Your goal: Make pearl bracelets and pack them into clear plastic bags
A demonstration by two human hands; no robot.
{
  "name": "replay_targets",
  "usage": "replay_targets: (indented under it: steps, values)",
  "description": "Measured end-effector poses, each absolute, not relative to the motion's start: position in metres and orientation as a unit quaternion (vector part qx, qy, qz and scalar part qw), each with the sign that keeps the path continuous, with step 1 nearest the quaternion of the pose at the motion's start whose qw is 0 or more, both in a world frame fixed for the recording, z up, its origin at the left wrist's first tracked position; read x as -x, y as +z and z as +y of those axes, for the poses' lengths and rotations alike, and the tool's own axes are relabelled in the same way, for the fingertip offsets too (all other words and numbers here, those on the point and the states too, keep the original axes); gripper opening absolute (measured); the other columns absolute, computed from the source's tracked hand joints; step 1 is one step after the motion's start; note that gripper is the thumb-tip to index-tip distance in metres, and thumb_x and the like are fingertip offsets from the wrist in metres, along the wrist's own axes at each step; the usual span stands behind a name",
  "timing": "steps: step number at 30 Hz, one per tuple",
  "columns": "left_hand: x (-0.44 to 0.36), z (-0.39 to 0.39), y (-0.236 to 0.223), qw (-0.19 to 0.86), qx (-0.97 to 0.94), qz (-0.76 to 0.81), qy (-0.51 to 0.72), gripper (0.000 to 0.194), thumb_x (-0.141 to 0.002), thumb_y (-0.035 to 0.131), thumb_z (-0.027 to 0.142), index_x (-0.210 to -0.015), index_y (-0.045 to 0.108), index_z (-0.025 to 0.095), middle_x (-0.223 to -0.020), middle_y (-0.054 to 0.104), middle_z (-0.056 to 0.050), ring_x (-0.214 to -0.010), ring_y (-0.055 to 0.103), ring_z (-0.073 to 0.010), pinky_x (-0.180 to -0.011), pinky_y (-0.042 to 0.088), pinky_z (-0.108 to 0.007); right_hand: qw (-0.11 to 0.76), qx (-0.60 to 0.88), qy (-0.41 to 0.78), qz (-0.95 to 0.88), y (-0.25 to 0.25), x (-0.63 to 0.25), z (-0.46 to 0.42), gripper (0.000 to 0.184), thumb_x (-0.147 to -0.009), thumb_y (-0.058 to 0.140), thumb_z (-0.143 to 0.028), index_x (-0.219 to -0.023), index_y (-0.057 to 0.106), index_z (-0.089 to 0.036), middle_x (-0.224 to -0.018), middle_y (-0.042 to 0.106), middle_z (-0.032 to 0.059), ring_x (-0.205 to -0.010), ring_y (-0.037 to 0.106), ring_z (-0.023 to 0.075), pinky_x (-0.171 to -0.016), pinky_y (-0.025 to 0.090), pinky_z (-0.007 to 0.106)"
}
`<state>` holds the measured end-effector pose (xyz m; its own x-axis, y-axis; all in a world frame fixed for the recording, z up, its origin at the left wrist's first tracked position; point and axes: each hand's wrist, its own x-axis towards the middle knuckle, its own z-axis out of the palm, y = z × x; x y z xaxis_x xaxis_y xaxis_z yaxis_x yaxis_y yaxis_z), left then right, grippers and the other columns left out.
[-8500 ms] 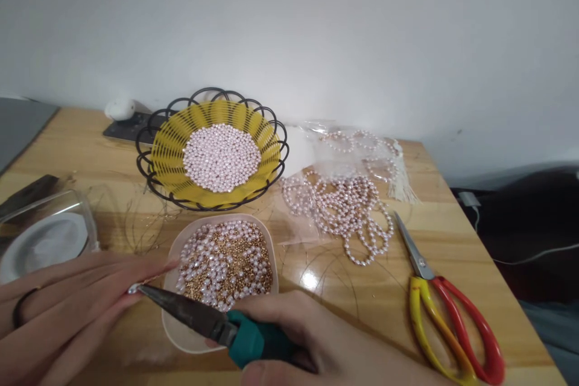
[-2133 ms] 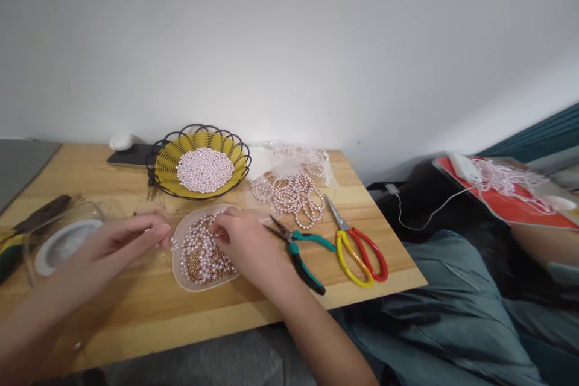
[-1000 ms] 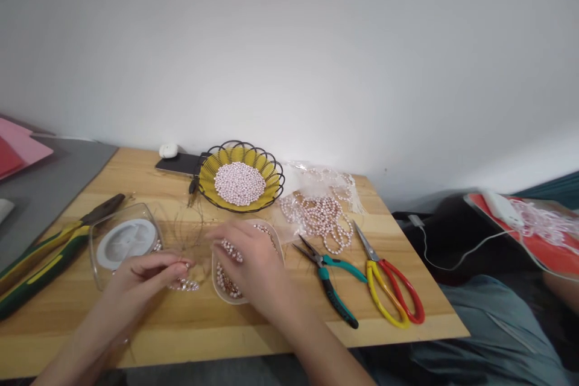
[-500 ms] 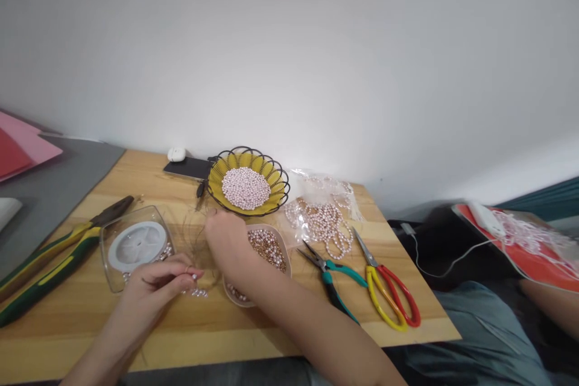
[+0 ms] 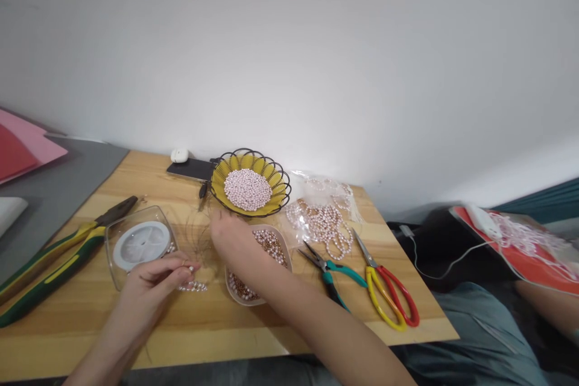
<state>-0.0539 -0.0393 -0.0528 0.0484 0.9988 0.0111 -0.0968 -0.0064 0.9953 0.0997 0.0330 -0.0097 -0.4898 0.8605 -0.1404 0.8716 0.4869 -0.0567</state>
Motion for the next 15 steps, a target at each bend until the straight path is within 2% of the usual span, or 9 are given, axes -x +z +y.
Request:
replay_targets:
  steps: [3,7,9,13,15]
  values:
    - [0.054,-0.038,-0.052,0.532,-0.482,0.473,0.51,0.006,-0.07,0.08,0.027,-0.071,0.086,0.026,-0.066,0.078,-0.005,-0.062,0.068,-0.0156,-0.057,0.054,-0.018,0.012,-0.493,-0.073,0.867,-0.015,-0.101,0.034,0.02,-0.095,0.05,0.001,-0.109,0.065,-0.005,-0.1,0.073,0.0198,-0.089,0.072,0.0278,-0.073,0.057,0.034]
    - [0.054,-0.037,-0.052,0.533,-0.473,0.489,0.503,0.006,-0.068,0.082,0.028,-0.071,0.086,0.025,-0.064,0.078,-0.005,-0.061,0.068,-0.0155,-0.059,0.054,-0.018,-0.042,-0.479,-0.096,0.872,-0.019,-0.107,0.034,0.017,-0.095,0.057,-0.002,-0.107,0.065,-0.009,-0.102,0.075,0.0138,-0.087,0.071,0.0221,-0.074,0.054,0.029]
    - [0.054,-0.037,-0.053,0.535,-0.467,0.496,0.501,0.006,-0.067,0.082,0.028,-0.07,0.086,0.025,-0.063,0.077,-0.005,-0.06,0.068,-0.0158,-0.058,0.055,-0.019,-0.117,-0.466,-0.132,0.867,-0.019,-0.116,0.031,0.015,-0.094,0.06,-0.003,-0.105,0.067,-0.011,-0.102,0.076,0.0099,-0.089,0.071,0.0189,-0.078,0.054,0.027]
    - [0.049,-0.036,-0.05,0.532,-0.447,0.512,0.506,0.004,-0.064,0.084,0.029,-0.067,0.085,0.026,-0.066,0.08,-0.005,-0.063,0.071,-0.0168,-0.06,0.056,-0.02,-0.328,-0.438,-0.247,0.8,-0.016,-0.137,0.022,0.015,-0.087,0.07,-0.001,-0.091,0.073,-0.015,-0.09,0.077,0.0046,-0.083,0.072,0.0158,-0.078,0.056,0.026]
    - [0.046,-0.034,-0.047,0.529,-0.434,0.524,0.507,0.004,-0.062,0.085,0.029,-0.065,0.084,0.027,-0.072,0.082,-0.006,-0.067,0.073,-0.0175,-0.062,0.057,-0.019,-0.373,-0.438,-0.281,0.768,-0.016,-0.145,0.02,0.016,-0.086,0.071,0.0,-0.087,0.074,-0.016,-0.086,0.077,0.004,-0.079,0.072,0.0153,-0.076,0.057,0.026]
